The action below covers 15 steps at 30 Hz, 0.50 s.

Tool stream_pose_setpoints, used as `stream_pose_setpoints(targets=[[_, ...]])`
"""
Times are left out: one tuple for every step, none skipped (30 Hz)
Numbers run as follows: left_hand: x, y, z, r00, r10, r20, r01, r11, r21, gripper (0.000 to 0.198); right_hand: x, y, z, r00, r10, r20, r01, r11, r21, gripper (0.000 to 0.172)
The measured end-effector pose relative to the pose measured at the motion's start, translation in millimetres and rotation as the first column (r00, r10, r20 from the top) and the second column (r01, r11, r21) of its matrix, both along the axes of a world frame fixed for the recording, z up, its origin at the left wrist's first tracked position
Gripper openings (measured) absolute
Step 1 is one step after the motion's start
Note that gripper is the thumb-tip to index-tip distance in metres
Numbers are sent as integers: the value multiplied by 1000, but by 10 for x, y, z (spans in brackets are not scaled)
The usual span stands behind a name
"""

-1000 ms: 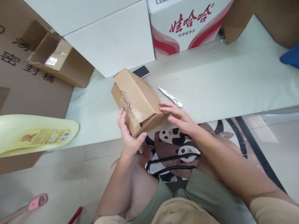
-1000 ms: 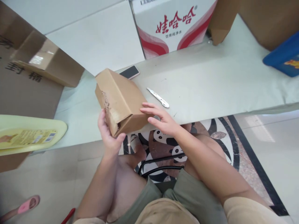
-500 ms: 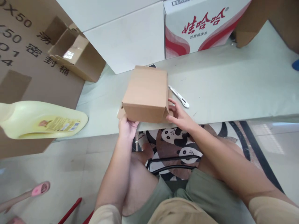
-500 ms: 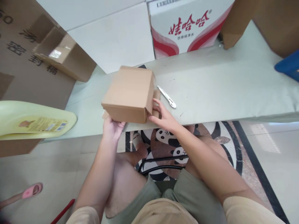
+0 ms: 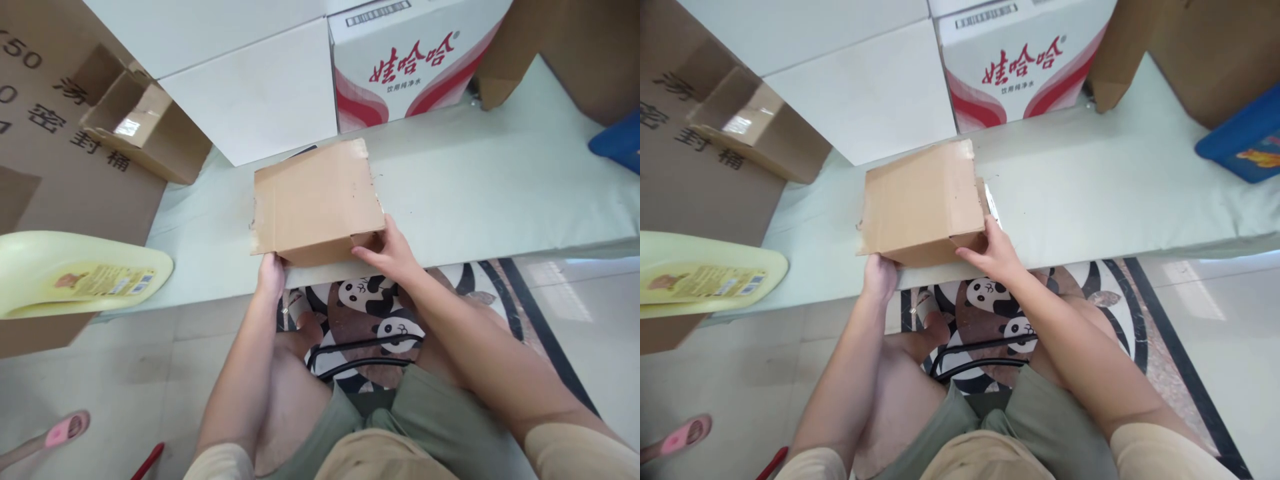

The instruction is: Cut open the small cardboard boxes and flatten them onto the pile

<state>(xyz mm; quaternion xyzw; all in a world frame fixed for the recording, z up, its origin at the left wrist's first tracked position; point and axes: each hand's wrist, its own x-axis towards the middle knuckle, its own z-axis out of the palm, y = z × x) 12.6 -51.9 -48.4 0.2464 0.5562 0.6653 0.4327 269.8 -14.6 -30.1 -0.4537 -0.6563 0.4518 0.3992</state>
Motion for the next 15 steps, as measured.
stream_pose_setpoints(targets=[[14, 10, 16, 1000, 5, 6, -5, 999, 44, 36, 6, -2, 21, 1000, -18, 2, 18, 1000, -19, 67], [20, 18, 33, 1000, 11, 1, -11, 996, 86, 34, 13, -5, 40, 999, -31, 11, 31, 999, -34, 62], [16, 22, 48, 1000, 24, -12, -22, 992, 122, 31, 22, -7, 54, 999, -49, 18, 50, 998, -44, 57], [3, 23, 60, 998, 50, -24, -46, 987, 153, 26, 33, -9, 63, 997, -69, 18, 70, 996, -48, 52], [-17, 21, 69, 996, 78, -30, -72, 982, 174, 23, 46, -10, 68, 996, -91, 3, 91, 995, -47, 47], [-42, 15, 77, 994, 106, -31, -99, 978, 183, 23, 60, -10, 69, 993, -114, -26, 113, 993, -44, 44], [-69, 6, 85, 992, 125, -30, -117, 976, 181, 27, 76, -7, 68, 989, -131, -64, 129, 991, -43, 42], [-94, -6, 94, 991, 132, -32, -125, 977, 173, 33, 91, -3, 67, 985, -138, -102, 134, 990, -48, 44], [-117, -20, 106, 991, 128, -34, -120, 979, 165, 37, 105, 4, 65, 981, -136, -136, 129, 990, -59, 48], [-135, -35, 123, 993, 113, -38, -106, 981, 162, 40, 118, 13, 64, 978, -131, -162, 121, 990, -74, 52], [-151, -51, 144, 995, 95, -38, -87, 982, 167, 43, 126, 24, 62, 975, -133, -179, 119, 989, -87, 55], [-164, -66, 168, 997, 76, -29, -70, 981, 179, 44, 131, 38, 59, 973, -138, -185, 121, 987, -101, 56], [-178, -80, 193, 999, 51, -13, -48, 981, 189, 45, 130, 53, 55, 971, -148, -186, 128, 985, -115, 56], [-195, -91, 217, 1000, 14, 7, -15, 982, 189, 46, 124, 68, 48, 968, -164, -189, 142, 982, -128, 55], [-216, -97, 236, 999, -44, 27, 38, 984, 175, 46, 115, 85, 38, 963, -186, -197, 160, 977, -141, 54]])
